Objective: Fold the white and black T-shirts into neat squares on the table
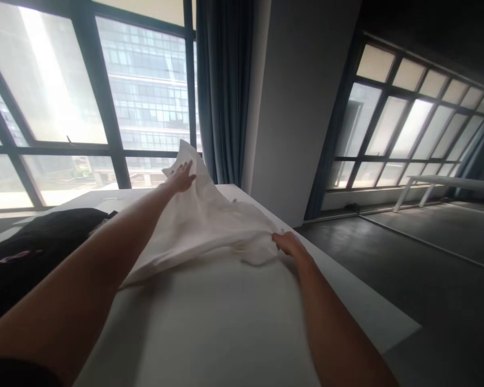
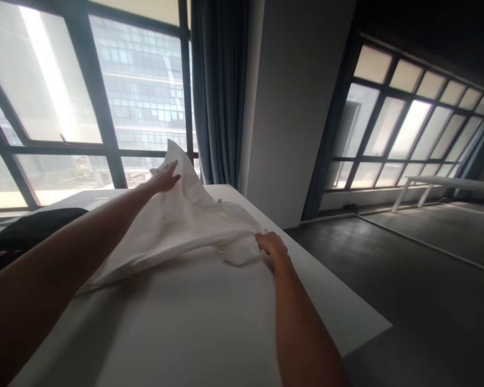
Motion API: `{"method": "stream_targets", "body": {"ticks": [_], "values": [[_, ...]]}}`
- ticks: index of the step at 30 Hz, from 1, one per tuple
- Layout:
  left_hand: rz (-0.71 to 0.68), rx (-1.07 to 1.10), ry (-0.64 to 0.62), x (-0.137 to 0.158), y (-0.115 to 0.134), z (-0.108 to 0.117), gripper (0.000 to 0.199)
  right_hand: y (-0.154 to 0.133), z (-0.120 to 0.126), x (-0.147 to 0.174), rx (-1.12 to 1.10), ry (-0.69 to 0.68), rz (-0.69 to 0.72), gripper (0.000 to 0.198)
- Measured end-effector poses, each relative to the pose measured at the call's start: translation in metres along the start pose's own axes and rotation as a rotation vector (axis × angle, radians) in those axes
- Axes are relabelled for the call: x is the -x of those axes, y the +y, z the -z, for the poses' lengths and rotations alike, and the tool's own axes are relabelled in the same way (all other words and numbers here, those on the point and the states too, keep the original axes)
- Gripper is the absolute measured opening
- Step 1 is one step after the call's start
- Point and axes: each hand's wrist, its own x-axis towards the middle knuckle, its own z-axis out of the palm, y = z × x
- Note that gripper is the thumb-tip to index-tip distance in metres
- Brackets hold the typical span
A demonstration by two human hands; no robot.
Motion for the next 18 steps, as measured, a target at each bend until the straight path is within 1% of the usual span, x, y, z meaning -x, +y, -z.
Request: {"method": "stream_targets", "body": {"ticks": [1,3,4,6,7,8,9,11,12,13,15,16,18], "values": [[-0.073,-0.057,-0.116,0.010,0.013,-0.012,0.054,0.010,-0.003,-0.007,0.061,-0.036,-0.043,0.039],[-0.169,-0.069,-0.231,0.039,0.032,-0.034,0.047,0.022,-0.009,-0.018,0.134,-0.072,-0.087,0.042],[-0.219,-0.071,-0.278,0.055,0.037,-0.043,0.044,0.026,-0.012,-0.021,0.143,-0.068,-0.078,0.044],[-0.336,-0.050,-0.365,0.091,0.037,-0.056,0.045,0.029,-0.016,-0.027,0.104,-0.038,-0.032,0.045],[-0.352,-0.027,-0.404,0.108,0.031,-0.061,0.048,0.029,-0.017,-0.029,0.060,-0.021,-0.003,0.045],[-0.338,-0.006,-0.441,0.125,0.022,-0.064,0.052,0.029,-0.019,-0.030,0.008,-0.008,0.027,0.045],[-0.293,0.009,-0.474,0.141,0.011,-0.066,0.056,0.028,-0.020,-0.031,-0.042,0.001,0.058,0.045],[-0.165,0.020,-0.530,0.170,-0.018,-0.066,0.061,0.026,-0.021,-0.031,-0.102,0.038,0.120,0.045],[-0.100,0.014,-0.548,0.183,-0.034,-0.065,0.063,0.025,-0.022,-0.031,-0.105,0.069,0.146,0.045],[-0.043,0.005,-0.533,0.196,-0.051,-0.063,0.065,0.024,-0.023,-0.031,-0.092,0.108,0.161,0.046],[0.047,-0.030,-0.494,0.221,-0.081,-0.056,0.067,0.023,-0.024,-0.030,-0.047,0.189,0.140,0.046],[0.079,-0.052,-0.475,0.233,-0.095,-0.052,0.064,0.024,-0.024,-0.030,-0.032,0.217,0.107,0.046],[0.137,-0.085,-0.451,0.257,-0.120,-0.043,0.051,0.027,-0.026,-0.031,-0.043,0.246,0.037,0.046]]}}
